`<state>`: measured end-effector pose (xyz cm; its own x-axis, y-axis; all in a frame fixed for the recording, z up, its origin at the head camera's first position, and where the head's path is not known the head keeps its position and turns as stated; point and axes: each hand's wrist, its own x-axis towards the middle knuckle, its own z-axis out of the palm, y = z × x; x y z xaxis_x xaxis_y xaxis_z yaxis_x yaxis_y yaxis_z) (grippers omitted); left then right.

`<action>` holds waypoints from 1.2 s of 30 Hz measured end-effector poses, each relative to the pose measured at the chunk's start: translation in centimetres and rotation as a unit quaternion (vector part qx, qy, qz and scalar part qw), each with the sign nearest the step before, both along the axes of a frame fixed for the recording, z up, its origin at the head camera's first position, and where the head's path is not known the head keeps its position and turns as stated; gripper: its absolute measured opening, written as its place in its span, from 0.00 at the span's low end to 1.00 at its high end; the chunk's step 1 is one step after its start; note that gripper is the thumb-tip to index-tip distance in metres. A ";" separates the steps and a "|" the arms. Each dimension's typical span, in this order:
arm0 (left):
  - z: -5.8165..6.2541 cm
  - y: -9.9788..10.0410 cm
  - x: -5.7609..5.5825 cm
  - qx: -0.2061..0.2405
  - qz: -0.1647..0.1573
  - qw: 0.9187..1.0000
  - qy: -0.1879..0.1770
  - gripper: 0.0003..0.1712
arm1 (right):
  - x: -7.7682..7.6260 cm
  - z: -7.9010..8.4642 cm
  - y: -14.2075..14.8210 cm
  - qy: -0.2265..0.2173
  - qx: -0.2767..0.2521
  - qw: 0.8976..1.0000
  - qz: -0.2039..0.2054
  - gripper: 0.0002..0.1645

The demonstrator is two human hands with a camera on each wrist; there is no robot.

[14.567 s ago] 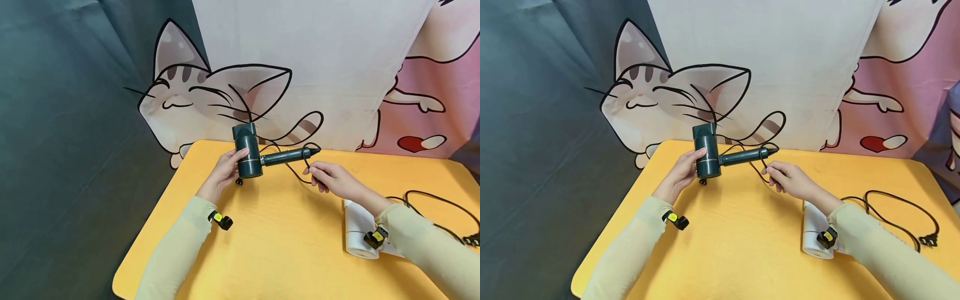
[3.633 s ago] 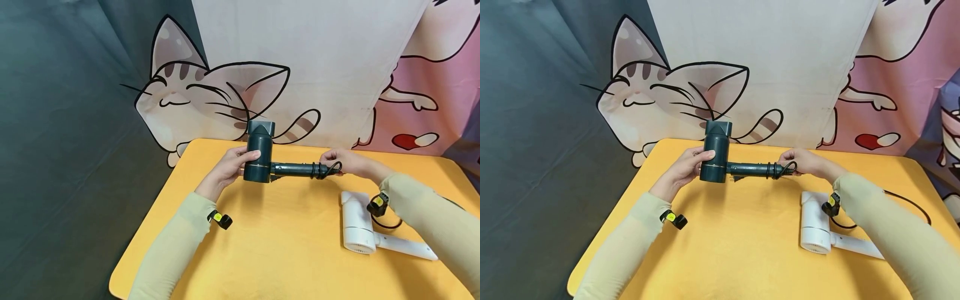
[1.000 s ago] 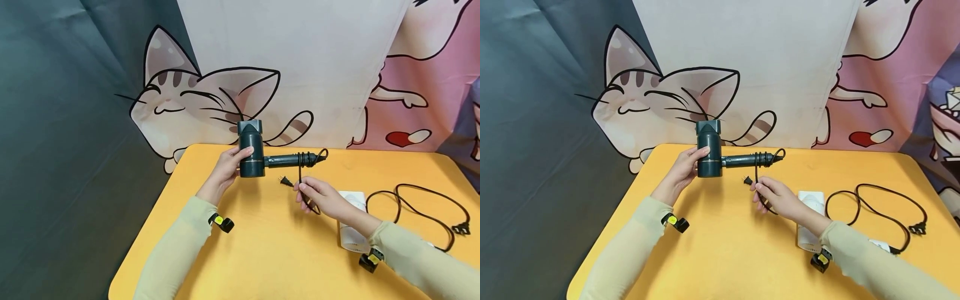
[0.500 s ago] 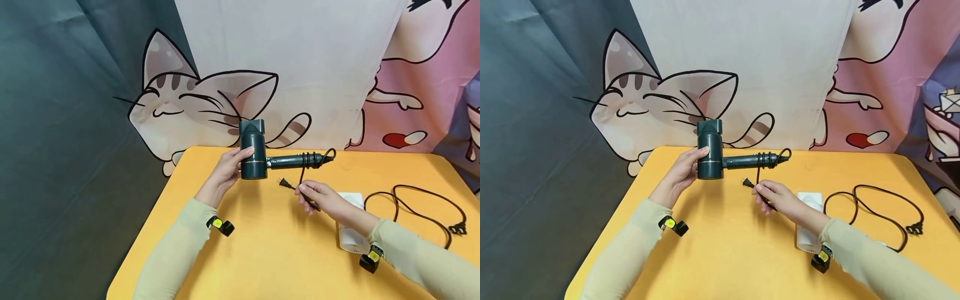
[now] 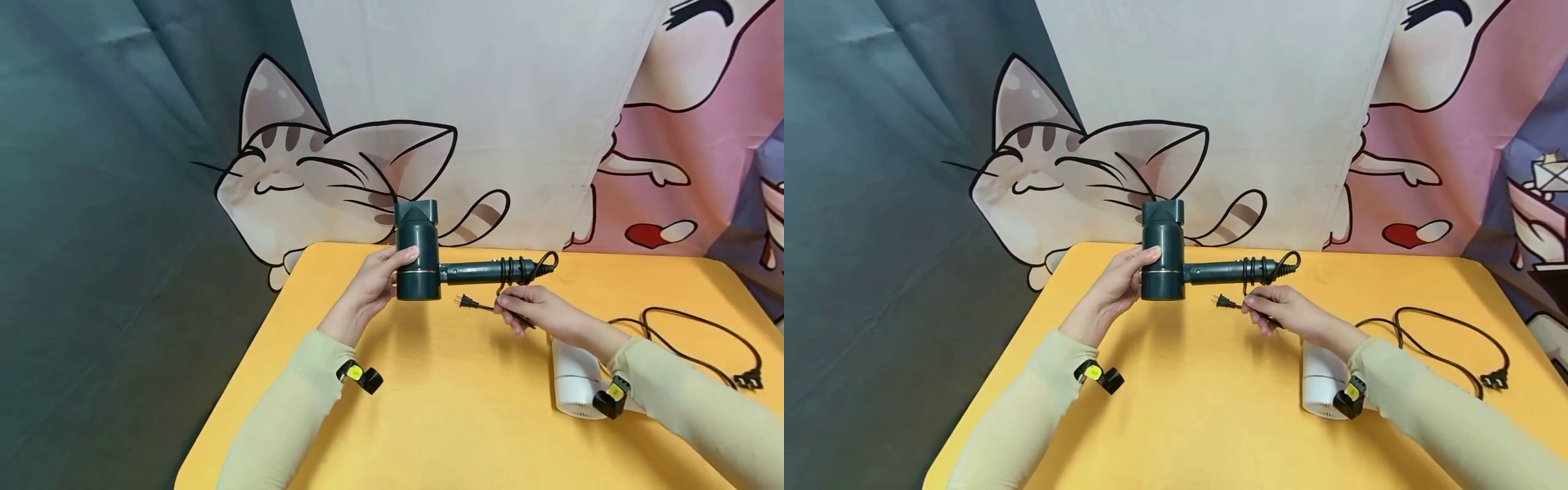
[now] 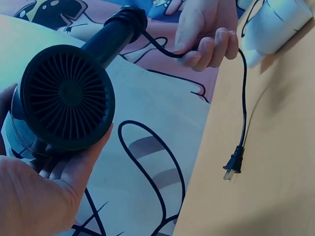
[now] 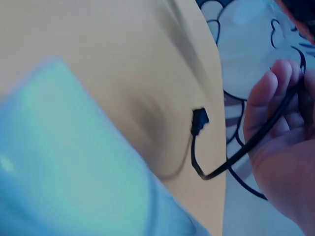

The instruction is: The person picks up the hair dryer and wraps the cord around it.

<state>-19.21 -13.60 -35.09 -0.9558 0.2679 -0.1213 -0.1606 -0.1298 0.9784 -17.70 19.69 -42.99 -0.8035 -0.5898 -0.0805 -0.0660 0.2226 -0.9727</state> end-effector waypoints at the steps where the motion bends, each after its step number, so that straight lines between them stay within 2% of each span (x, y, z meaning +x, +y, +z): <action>1: 0.0 0.1 0.1 0.000 -0.002 1.000 0.000 0.33 | -0.2 0.1 0.3 -0.003 0.005 1.000 -0.002 0.20; 7: -0.1 0.3 0.3 0.000 -0.019 1.000 -0.004 0.32 | -1.2 0.8 1.7 -0.014 0.028 0.999 0.012 0.19; 12: -0.4 0.3 0.3 -0.010 -0.046 0.999 -0.002 0.33 | -2.6 1.3 2.7 0.012 -0.015 0.996 0.089 0.12; 15: -0.5 0.2 0.4 -0.022 -0.070 0.997 0.002 0.33 | -3.4 1.9 3.3 0.015 -0.028 0.990 0.136 0.14; 17: -0.6 0.2 0.4 -0.030 -0.084 0.996 0.004 0.33 | -3.8 2.6 3.3 0.020 -0.003 0.989 0.145 0.13; 20: -0.8 0.1 0.4 -0.041 -0.101 0.994 0.006 0.33 | -4.1 4.0 3.1 0.033 0.067 0.988 0.134 0.12; 24: -1.1 0.0 0.2 -0.056 -0.113 0.992 0.008 0.32 | -4.6 5.9 2.3 0.074 0.150 0.976 0.136 0.14; 29: -1.4 0.0 0.0 -0.072 -0.115 0.991 0.007 0.31 | -5.1 7.7 1.1 0.101 0.199 0.962 0.159 0.19; 36: -1.9 0.0 -0.4 -0.094 -0.117 0.989 0.002 0.31 | -5.4 9.4 -0.5 0.108 0.249 0.947 0.170 0.21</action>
<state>-19.62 -13.57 -36.97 -0.8708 0.4549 -0.1865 -0.1611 0.0945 0.9824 -23.12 19.15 -33.59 -0.6033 -0.7500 -0.2710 -0.4024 0.5797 -0.7085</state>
